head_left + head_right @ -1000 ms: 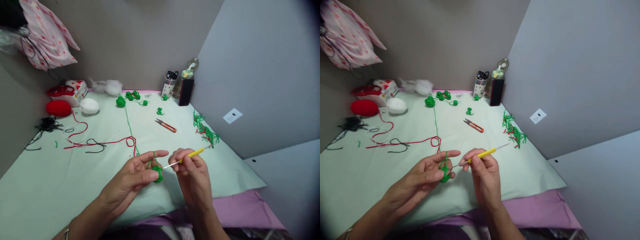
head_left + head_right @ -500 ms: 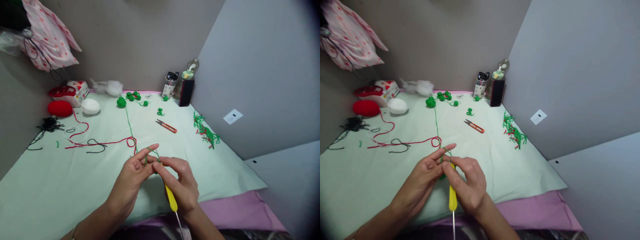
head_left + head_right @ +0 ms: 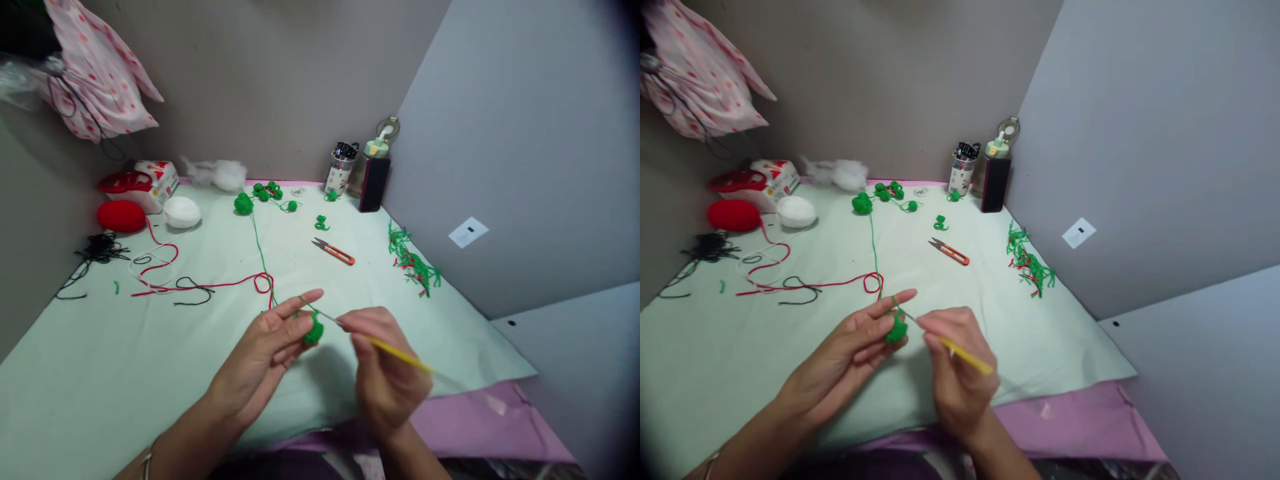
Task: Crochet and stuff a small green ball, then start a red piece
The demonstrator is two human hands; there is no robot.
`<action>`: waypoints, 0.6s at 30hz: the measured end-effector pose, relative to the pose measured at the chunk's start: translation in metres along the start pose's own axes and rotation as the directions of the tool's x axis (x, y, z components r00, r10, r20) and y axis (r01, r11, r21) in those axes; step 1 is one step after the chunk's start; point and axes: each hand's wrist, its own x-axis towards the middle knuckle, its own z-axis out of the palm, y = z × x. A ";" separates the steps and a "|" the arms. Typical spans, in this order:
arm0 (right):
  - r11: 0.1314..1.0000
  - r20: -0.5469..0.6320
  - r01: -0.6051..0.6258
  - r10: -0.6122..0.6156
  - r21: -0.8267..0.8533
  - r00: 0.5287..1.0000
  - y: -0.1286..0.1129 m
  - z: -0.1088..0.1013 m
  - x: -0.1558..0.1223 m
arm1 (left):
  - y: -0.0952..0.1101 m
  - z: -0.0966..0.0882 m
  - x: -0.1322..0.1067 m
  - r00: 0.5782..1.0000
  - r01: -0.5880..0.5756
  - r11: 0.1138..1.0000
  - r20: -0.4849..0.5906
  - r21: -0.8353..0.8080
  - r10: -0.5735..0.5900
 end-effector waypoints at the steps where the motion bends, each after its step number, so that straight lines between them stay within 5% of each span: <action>1: 0.990 -0.037 -0.100 0.104 0.101 0.994 0.000 -0.001 0.002 | 0.002 -0.001 0.000 1.000 -0.020 1.000 -0.017 0.009 0.020; 4: 0.892 0.010 -0.311 0.326 0.329 0.945 0.001 0.001 0.007 | 0.001 -0.001 0.001 0.988 -0.136 0.984 -0.054 0.115 0.143; 7: 0.855 0.118 -0.397 0.380 0.335 0.918 0.003 0.005 0.008 | -0.006 -0.001 0.000 0.980 -0.190 0.957 -0.014 0.219 0.198; 12: 0.737 0.133 -0.513 0.511 0.440 0.849 0.008 0.004 0.006 | -0.010 -0.005 -0.001 0.977 -0.205 0.924 0.017 0.322 0.211; 15: 0.682 0.170 -0.543 0.537 0.490 0.826 0.008 0.001 0.008 | -0.008 -0.007 -0.003 0.974 -0.219 0.918 0.021 0.331 0.225; 18: 0.714 0.192 -0.515 0.487 0.475 0.852 0.007 0.001 0.010 | -0.008 -0.006 -0.004 0.978 -0.205 0.929 0.016 0.307 0.210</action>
